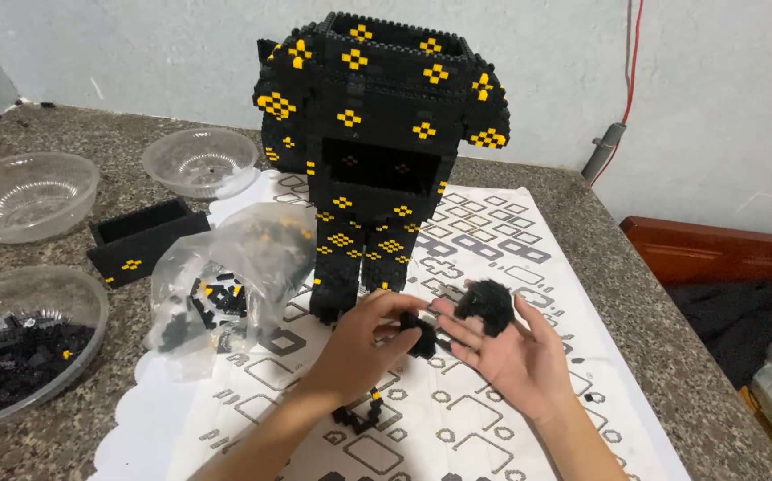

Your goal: Assembling a large figure using small interlocking building blocks

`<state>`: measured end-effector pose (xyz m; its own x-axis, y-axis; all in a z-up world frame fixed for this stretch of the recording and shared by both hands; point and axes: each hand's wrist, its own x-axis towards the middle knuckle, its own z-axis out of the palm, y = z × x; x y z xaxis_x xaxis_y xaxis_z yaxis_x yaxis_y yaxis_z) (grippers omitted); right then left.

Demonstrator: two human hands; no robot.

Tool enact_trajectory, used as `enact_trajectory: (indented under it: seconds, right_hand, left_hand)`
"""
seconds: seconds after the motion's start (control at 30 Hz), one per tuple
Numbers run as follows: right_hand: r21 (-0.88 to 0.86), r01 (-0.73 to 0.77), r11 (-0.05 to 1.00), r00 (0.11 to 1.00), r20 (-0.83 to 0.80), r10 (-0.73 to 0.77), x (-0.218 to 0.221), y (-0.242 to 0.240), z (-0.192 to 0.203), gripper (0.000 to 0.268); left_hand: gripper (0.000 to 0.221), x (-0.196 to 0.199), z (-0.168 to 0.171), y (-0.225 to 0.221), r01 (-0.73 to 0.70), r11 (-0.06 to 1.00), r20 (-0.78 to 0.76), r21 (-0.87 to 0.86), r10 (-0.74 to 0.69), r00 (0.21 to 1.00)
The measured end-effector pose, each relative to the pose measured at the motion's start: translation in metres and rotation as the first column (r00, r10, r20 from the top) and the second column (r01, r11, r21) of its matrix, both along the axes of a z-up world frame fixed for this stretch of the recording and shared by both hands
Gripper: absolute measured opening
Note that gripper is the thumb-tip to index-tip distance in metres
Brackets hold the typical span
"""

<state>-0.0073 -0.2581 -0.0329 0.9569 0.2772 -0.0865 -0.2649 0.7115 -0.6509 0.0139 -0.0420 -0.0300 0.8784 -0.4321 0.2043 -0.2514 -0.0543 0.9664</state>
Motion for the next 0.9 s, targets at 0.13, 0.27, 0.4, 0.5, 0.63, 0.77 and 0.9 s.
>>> enact_trajectory:
  seconds: [0.13, 0.27, 0.4, 0.5, 0.63, 0.77, 0.9]
  right_hand:
    - [0.026, -0.042, 0.999, 0.997, 0.061, 0.04, -0.002, 0.008, -0.001, 0.052]
    - [-0.045, 0.057, 0.997, 0.988, -0.143, -0.063, -0.002, 0.017, -0.005, 0.057]
    - [-0.069, -0.043, 0.997, 0.999, -0.004, 0.043, -0.004, 0.02, -0.009, 0.057]
    - [-0.063, -0.054, 0.997, 0.998, 0.02, 0.055, -0.008, 0.027, -0.005, 0.053]
    - [-0.086, -0.098, 0.992, 0.988, 0.113, 0.107, -0.014, 0.035, 0.0, 0.056]
    - [-0.071, -0.086, 0.994, 0.981, 0.169, 0.097, -0.014, 0.035, 0.001, 0.053]
    - [-0.089, -0.045, 0.995, 0.983, 0.174, 0.06, -0.013, 0.035, 0.0, 0.053]
  left_hand:
    - [0.034, -0.012, 0.015, -0.002, -0.033, 0.999, -0.162, 0.018, 0.036, 0.986]
    - [0.027, -0.013, 0.018, -0.002, -0.059, 0.998, -0.131, -0.039, 0.053, 0.99]
    - [0.033, -0.009, 0.005, -0.004, -0.116, 0.993, 0.002, -0.033, 0.116, 0.993]
    - [0.035, -0.012, 0.005, -0.007, -0.164, 0.986, 0.044, -0.031, 0.165, 0.985]
    - [0.03, -0.013, 0.008, -0.007, -0.108, 0.992, 0.058, -0.062, 0.111, 0.992]
    - [0.038, -0.01, 0.007, -0.004, -0.065, 0.99, -0.012, -0.126, 0.064, 0.998]
    - [0.048, -0.008, 0.01, -0.001, -0.048, 0.997, -0.098, -0.057, 0.042, 0.994]
